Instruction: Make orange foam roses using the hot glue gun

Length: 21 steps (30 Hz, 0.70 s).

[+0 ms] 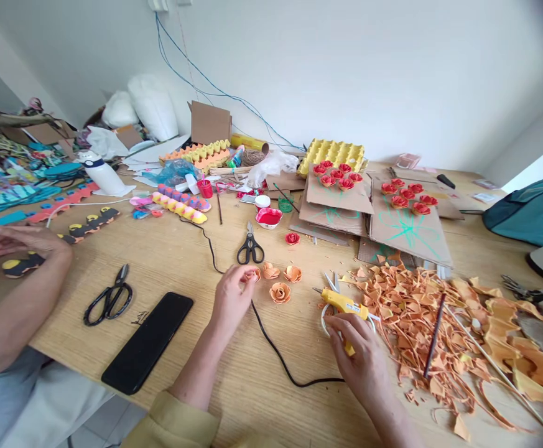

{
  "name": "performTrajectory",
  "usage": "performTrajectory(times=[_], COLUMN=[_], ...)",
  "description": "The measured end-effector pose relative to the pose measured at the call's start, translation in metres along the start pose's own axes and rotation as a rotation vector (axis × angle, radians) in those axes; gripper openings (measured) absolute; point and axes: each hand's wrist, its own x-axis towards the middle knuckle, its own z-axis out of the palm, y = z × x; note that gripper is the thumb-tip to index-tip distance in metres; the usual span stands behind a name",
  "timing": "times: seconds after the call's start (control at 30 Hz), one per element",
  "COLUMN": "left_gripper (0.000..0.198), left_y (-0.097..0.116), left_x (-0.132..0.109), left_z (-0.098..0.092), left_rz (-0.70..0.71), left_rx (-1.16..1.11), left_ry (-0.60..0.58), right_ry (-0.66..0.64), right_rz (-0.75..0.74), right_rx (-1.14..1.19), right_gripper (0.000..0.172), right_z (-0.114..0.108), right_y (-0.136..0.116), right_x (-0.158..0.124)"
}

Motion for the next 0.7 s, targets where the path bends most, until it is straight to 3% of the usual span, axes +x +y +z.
performTrajectory(times=[0.07,0.17,0.27,0.37,0.43,0.7], left_gripper=[0.011,0.016,0.006,0.027,0.028,0.010], left_y=[-0.007,-0.013,-0.009,0.000,0.003,0.001], left_x=[0.006,0.011,0.019,0.029,0.035,0.042], left_z=[-0.009,-0.014,-0.007,0.003,0.011,0.026], left_rz=[-0.026,-0.022,0.047,0.171,0.222,0.256], left_rx=[0.037,0.066,0.079,0.230,0.344,0.379], left_ry=[0.088,0.102,-0.007,-0.200,-0.300,-0.337], right_ry=[0.016,0.030,0.019,0.007,0.006,-0.006], right_rz=[-0.012,-0.028,-0.033,-0.027,-0.020,-0.023], right_rx=[0.008,0.014,-0.005,-0.010,0.002,0.038], right_gripper=[0.016,0.016,0.016,0.017,0.017,0.018], right_z=[-0.001,-0.002,-0.002,-0.002,-0.002,-0.003], right_y=[0.001,0.001,0.001,0.001,0.000,-0.003], right_x=[0.000,0.001,0.000,-0.001,0.000,0.000])
